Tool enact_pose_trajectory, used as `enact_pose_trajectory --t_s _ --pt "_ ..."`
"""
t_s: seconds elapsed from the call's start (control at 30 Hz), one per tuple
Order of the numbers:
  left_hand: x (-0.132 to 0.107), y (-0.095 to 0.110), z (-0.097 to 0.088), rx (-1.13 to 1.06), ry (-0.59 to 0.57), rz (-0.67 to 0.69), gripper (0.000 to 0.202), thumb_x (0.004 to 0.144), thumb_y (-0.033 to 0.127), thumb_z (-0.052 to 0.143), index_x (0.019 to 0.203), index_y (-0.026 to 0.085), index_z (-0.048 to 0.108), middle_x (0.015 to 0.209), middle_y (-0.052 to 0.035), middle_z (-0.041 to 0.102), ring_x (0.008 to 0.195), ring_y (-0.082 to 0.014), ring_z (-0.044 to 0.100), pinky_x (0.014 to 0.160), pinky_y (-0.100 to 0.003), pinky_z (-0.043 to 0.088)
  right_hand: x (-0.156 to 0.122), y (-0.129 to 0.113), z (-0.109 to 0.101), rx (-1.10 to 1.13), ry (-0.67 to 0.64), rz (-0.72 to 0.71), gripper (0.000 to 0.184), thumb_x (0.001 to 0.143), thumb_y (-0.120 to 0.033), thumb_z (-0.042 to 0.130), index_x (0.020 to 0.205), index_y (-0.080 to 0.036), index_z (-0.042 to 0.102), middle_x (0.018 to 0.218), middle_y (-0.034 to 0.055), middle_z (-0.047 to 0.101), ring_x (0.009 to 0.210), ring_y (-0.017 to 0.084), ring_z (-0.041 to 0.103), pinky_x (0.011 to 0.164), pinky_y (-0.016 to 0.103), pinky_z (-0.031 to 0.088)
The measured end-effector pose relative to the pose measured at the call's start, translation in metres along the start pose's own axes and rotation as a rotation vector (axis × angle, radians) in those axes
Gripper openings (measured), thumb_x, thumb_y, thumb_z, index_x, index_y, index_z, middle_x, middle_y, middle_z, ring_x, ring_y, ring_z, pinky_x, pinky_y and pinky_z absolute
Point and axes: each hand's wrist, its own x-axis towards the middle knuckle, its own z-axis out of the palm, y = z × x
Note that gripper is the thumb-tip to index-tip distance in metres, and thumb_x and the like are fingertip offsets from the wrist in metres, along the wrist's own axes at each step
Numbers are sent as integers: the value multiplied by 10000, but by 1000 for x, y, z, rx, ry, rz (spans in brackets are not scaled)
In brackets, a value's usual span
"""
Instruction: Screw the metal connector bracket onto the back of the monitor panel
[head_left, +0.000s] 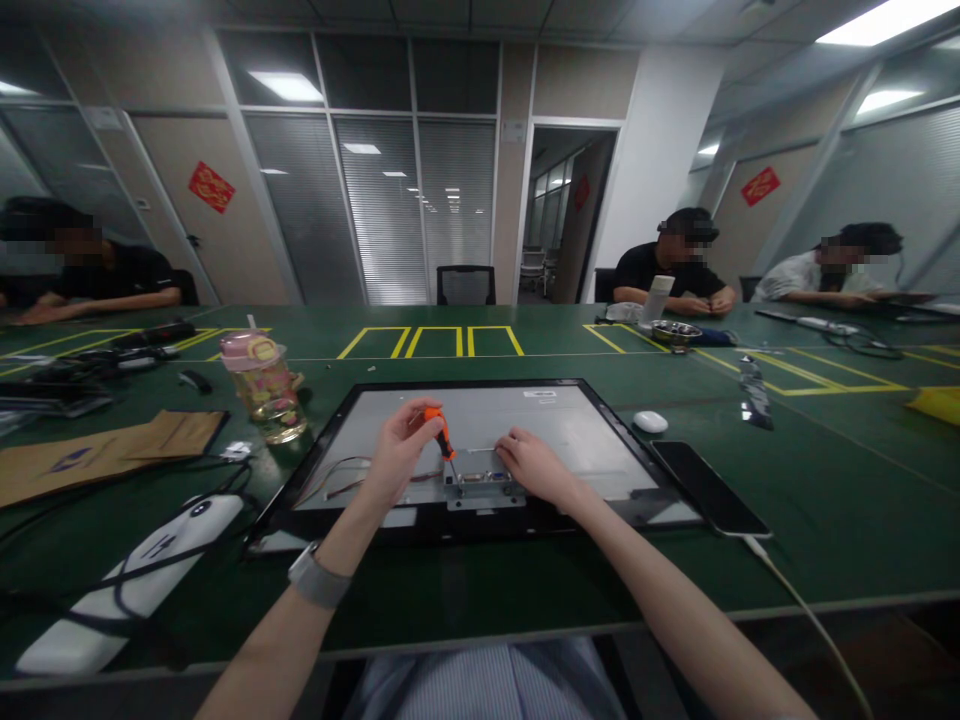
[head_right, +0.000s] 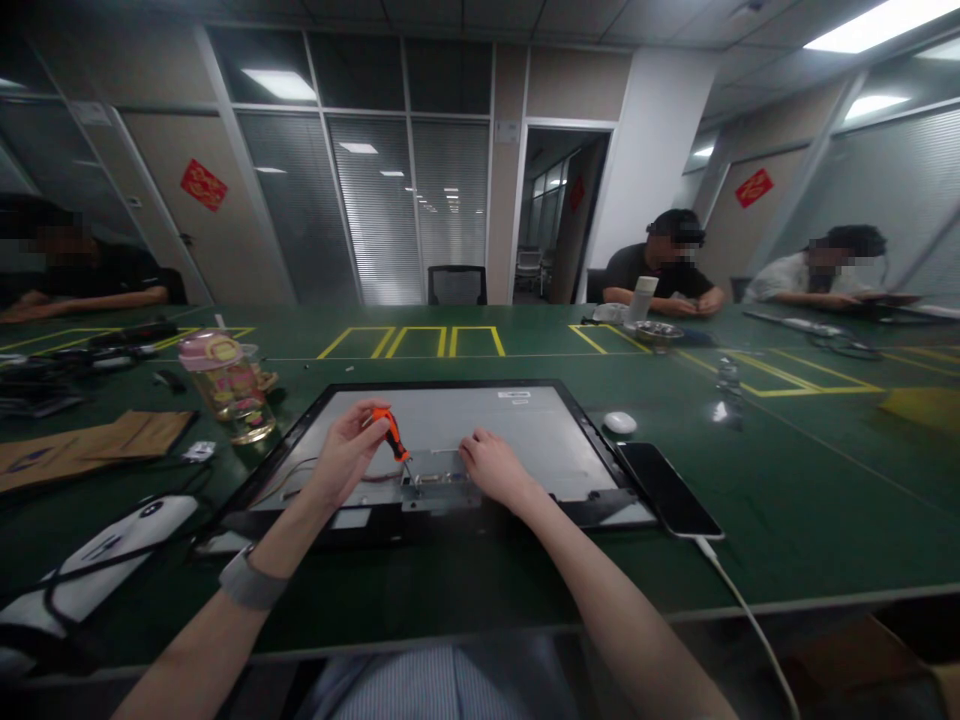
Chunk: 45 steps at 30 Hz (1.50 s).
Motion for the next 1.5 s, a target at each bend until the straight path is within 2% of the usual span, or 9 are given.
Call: enact_pose_trajectory --t_s 0.13,0.33,0.57,0.7,0.83,1.0,1.2,1.4,1.5 --pt "1 -2 -1 36 59 35 228 625 210 776 828 172 679 784 18 616 722 -82 549 685 -181 447 0 -1 -1 -1 -2 1 333 973 -266 312 1041 -151 617 994 106 589 906 185 568 798 270 376" --pt "4 -4 -3 23 100 53 175 674 270 745 801 164 688 723 14 619 672 -82 553 641 -179 445 1 0 0 -7 2 -5 337 969 -263 313 1030 -149 624 986 110 589 901 194 568 795 278 375" --pt "0 1 1 -77 -78 -13 266 770 359 666 956 170 671 901 -67 687 842 -175 641 787 -301 496 2 1 2 -10 8 -11 344 971 -261 306 1039 -147 623 995 111 590 918 192 566 823 276 370" --pt "-1 1 2 -48 -82 7 244 793 358 641 939 165 674 960 -75 674 876 -177 629 799 -299 489 1 0 1 -10 6 -7 345 974 -269 305 1032 -147 623 987 107 589 922 190 570 819 271 374" --pt "0 -1 0 43 4 53 198 722 318 715 850 168 695 778 1 617 680 -89 562 673 -198 451 0 0 0 -10 0 -5 343 976 -266 302 1041 -151 618 986 102 584 915 186 571 806 268 377" --pt "2 -1 -1 62 21 41 190 724 308 707 855 170 698 682 17 581 633 -87 528 613 -188 439 0 -1 -1 -17 2 -2 342 973 -266 305 1028 -148 622 987 105 583 900 190 572 794 273 381" --pt "2 1 0 -44 -44 -7 262 773 345 661 970 172 680 880 -45 670 804 -148 627 760 -259 491 0 -2 -2 -16 -5 -8 348 976 -258 298 1056 -143 616 1001 115 588 921 190 568 823 275 380" --pt "0 3 1 -111 -93 2 225 809 288 595 947 136 689 1010 -106 688 977 -220 625 847 -336 501 1 -1 0 -24 -1 -11 347 971 -256 305 1024 -141 628 975 110 593 909 193 571 803 273 383" --pt "0 3 1 -111 -88 2 241 806 283 599 976 136 685 1053 -115 681 958 -226 639 868 -359 494 1 -1 0 -25 2 -13 341 970 -251 308 1030 -143 626 983 107 593 913 190 572 807 271 381"
